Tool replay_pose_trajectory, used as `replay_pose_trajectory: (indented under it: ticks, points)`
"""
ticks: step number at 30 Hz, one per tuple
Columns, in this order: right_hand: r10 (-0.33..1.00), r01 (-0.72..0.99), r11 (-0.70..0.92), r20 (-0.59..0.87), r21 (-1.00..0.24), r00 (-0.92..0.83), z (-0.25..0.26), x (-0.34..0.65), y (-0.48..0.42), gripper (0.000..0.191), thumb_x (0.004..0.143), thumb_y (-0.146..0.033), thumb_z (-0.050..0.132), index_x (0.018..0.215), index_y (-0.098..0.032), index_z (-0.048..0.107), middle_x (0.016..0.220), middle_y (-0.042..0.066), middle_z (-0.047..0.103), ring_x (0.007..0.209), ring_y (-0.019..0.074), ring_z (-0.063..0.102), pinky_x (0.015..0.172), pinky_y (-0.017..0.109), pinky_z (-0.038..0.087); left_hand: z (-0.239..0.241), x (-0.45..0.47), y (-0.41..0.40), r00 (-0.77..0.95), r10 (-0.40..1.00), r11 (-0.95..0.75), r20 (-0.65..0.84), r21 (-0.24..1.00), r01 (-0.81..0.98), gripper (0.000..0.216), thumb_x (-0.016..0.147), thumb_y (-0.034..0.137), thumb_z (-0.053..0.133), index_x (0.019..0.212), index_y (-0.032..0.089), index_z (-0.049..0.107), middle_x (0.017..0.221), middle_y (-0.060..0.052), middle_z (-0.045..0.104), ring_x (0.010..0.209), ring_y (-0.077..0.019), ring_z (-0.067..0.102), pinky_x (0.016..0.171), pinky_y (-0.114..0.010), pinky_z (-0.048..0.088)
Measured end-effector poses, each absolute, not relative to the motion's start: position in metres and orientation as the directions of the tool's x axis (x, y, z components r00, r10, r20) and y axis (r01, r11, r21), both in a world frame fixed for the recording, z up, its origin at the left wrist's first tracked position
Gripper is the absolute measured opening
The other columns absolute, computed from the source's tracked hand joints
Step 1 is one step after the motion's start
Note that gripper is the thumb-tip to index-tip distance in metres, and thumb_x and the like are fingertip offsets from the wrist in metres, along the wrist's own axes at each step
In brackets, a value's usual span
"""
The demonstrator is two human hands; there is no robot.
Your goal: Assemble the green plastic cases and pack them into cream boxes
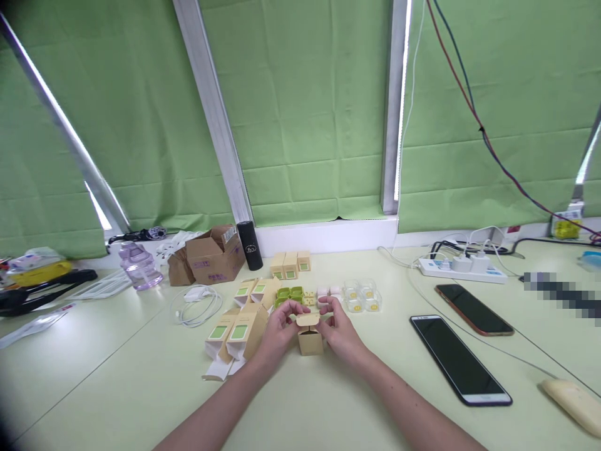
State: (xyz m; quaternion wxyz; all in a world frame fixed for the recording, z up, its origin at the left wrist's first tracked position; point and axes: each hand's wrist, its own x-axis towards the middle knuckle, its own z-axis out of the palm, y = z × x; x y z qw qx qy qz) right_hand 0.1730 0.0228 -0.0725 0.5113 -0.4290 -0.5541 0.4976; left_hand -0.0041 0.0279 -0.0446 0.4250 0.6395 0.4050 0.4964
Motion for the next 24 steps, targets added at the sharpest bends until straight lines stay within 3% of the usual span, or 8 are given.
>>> replay_pose_trajectory:
  ticks: [5, 10, 16, 20, 24]
  points:
    - [0.984, -0.045, 0.154, 0.157, -0.987, -0.089, -0.07, 0.173, 0.021, 0.05, 0.078, -0.047, 0.069, 0.121, -0.027, 0.054, 0.112, 0.004, 0.051, 0.072, 0.0136, 0.051, 0.054, 0.024, 0.038, -0.045, -0.005, 0.029, 0.184, 0.942, -0.302, 0.282, 0.949, 0.092, 0.018, 0.074, 0.028, 0.072, 0.085, 0.02, 0.06, 0.1, -0.006, 0.072, 0.093, -0.0223, 0.063, 0.076, -0.03, 0.04]
    - [0.96, -0.085, 0.268, 0.273, -0.96, -0.057, -0.063, 0.178, 0.018, 0.039, 0.083, -0.044, 0.064, 0.116, -0.025, 0.058, 0.11, 0.004, 0.054, 0.074, 0.0148, 0.052, 0.055, 0.025, 0.04, -0.046, -0.005, 0.029, 0.19, 0.941, -0.298, 0.281, 0.952, 0.064, 0.019, 0.074, 0.029, 0.073, 0.084, 0.02, 0.059, 0.101, -0.006, 0.072, 0.095, -0.0227, 0.063, 0.077, -0.03, 0.041]
    - [0.853, 0.086, 0.521, 0.519, -0.849, -0.047, -0.049, 0.18, 0.007, 0.021, 0.091, -0.041, 0.064, 0.106, -0.026, 0.063, 0.109, 0.007, 0.059, 0.083, 0.0194, 0.055, 0.07, 0.032, 0.049, -0.045, -0.004, 0.028, 0.188, 0.941, -0.297, 0.282, 0.953, 0.059, 0.019, 0.074, 0.029, 0.072, 0.085, 0.02, 0.06, 0.097, -0.006, 0.071, 0.093, -0.0225, 0.062, 0.076, -0.03, 0.04]
    - [0.825, 0.15, 0.564, 0.563, -0.812, -0.049, -0.047, 0.178, 0.003, 0.015, 0.09, -0.036, 0.066, 0.101, -0.026, 0.066, 0.105, 0.007, 0.059, 0.081, 0.0203, 0.055, 0.068, 0.034, 0.048, -0.045, -0.004, 0.028, 0.178, 0.944, -0.291, 0.279, 0.956, 0.042, 0.016, 0.072, 0.025, 0.069, 0.086, 0.02, 0.062, 0.096, -0.005, 0.07, 0.091, -0.0221, 0.061, 0.077, -0.03, 0.042]
    - [0.812, 0.181, 0.581, 0.58, -0.794, -0.063, -0.048, 0.179, 0.003, 0.01, 0.089, -0.031, 0.066, 0.098, -0.026, 0.066, 0.107, 0.007, 0.058, 0.08, 0.0201, 0.054, 0.069, 0.035, 0.046, -0.041, -0.007, 0.026, 0.172, 0.938, -0.303, 0.301, 0.953, -0.017, 0.024, 0.069, 0.018, 0.058, 0.092, 0.021, 0.065, 0.1, -0.007, 0.07, 0.101, -0.0245, 0.06, 0.087, -0.034, 0.044]
